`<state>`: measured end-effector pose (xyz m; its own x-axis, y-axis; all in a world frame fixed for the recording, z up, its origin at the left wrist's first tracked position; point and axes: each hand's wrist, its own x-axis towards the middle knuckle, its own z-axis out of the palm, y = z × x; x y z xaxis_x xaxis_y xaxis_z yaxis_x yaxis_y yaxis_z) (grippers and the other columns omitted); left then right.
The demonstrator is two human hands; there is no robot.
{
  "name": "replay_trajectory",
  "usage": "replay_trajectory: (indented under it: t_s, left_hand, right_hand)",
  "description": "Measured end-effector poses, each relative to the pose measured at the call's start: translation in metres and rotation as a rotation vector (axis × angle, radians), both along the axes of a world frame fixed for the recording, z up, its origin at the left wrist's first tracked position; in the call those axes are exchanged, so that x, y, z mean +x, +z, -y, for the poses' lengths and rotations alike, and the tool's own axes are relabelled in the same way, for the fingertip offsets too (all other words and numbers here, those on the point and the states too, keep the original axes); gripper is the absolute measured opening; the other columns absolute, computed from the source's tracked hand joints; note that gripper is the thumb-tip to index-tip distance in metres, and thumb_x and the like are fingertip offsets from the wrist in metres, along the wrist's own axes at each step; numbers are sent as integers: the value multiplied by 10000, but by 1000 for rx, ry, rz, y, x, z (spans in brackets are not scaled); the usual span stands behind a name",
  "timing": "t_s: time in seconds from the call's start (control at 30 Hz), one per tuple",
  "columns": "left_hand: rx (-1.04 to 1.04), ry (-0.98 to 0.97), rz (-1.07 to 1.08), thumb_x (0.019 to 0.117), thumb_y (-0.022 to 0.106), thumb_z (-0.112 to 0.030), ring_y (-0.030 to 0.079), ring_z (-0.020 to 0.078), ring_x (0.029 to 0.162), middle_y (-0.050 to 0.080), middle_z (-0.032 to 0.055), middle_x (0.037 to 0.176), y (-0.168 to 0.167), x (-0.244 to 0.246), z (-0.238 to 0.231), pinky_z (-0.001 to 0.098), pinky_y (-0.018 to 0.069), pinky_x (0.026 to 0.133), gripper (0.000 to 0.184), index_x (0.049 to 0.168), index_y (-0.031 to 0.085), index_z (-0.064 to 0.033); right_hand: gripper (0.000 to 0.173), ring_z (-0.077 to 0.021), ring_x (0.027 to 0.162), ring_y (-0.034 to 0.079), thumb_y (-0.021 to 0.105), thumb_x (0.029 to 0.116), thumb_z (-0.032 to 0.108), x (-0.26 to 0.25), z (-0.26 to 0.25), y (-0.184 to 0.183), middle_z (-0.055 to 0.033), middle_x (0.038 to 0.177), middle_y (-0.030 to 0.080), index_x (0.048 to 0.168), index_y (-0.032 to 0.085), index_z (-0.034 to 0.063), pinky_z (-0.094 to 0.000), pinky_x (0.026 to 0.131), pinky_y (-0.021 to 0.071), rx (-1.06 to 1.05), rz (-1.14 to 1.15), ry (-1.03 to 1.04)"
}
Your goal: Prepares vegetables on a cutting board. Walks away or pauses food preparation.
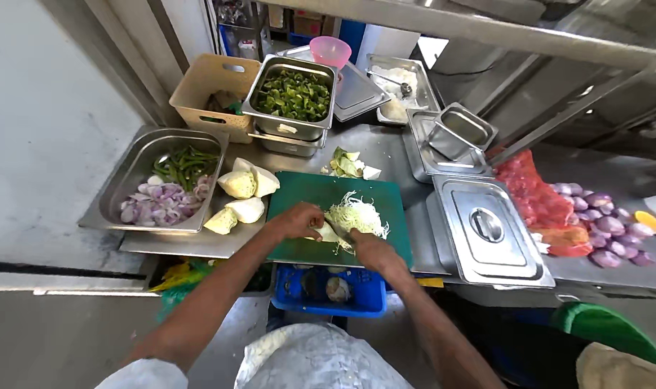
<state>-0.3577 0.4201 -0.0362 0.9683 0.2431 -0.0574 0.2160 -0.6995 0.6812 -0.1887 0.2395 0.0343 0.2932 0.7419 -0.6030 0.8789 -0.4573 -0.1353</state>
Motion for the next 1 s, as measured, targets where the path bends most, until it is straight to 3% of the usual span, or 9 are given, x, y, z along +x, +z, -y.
replay_trajectory:
  t_s: [0.1, 0.23, 0.27, 0.47, 0.63, 0.83, 1.0]
  left_hand:
    - [-7, 8, 52, 806, 889, -251, 693, 237, 905, 712, 133, 1010, -5, -1, 1, 430, 592, 864, 345, 1000, 736, -9]
    - [-18, 27, 33, 809, 889, -251, 693, 213, 924, 714, 106, 1031, -5, -2, 3, 413, 591, 887, 332, 1012, 739, -36]
    - [-19, 30, 35, 809, 889, -251, 693, 213, 921, 714, 107, 1027, -5, -3, 2, 413, 592, 882, 331, 1009, 739, -34]
    - [-7, 39, 94, 807, 889, -259, 697, 235, 939, 722, 123, 1018, -11, -6, 4, 432, 585, 899, 342, 1014, 749, -25]
    - [-19, 57, 32, 819, 880, -270, 692, 225, 952, 716, 111, 1052, -9, -5, 6, 429, 583, 905, 337, 1026, 745, -42]
    - [-46, 77, 112, 814, 884, -242, 699, 237, 953, 720, 130, 1044, -11, -9, 8, 431, 587, 905, 330, 1015, 747, -19]
    - [-17, 89, 102, 816, 882, -265, 702, 205, 943, 729, 99, 1036, -11, -9, 10, 411, 590, 908, 322, 1015, 756, -45]
  right_hand:
    - [268, -385, 952, 708, 560, 1031, 225, 4, 12, 35, -159, 1025, 713, 1293, 585, 181, -599, 769, 561, -28, 85, 39]
    - [377, -424, 978, 710, 526, 1042, 189, -14, -9, -44, -206, 1081, 704, 1416, 490, 163, -632, 789, 573, 19, -52, -44]
    - [401, -430, 989, 708, 514, 1050, 196, -13, -12, -48, -212, 1093, 701, 1447, 462, 168, -634, 797, 570, 22, -67, -37]
    - [279, -390, 975, 705, 534, 1042, 223, 2, 13, 32, -168, 1038, 711, 1314, 573, 172, -605, 792, 556, -38, 77, 58]
    - [416, -434, 1015, 702, 514, 1054, 205, -15, -13, -50, -223, 1127, 695, 1463, 459, 156, -642, 820, 564, 10, -59, -12]
    - [268, -388, 961, 707, 519, 1053, 237, 4, 12, 30, -169, 1023, 709, 1306, 570, 165, -600, 788, 561, -24, 60, 66]
    - [415, -433, 1009, 705, 529, 1041, 179, -17, -12, -47, -224, 1107, 696, 1449, 460, 147, -639, 820, 567, 15, -66, -19]
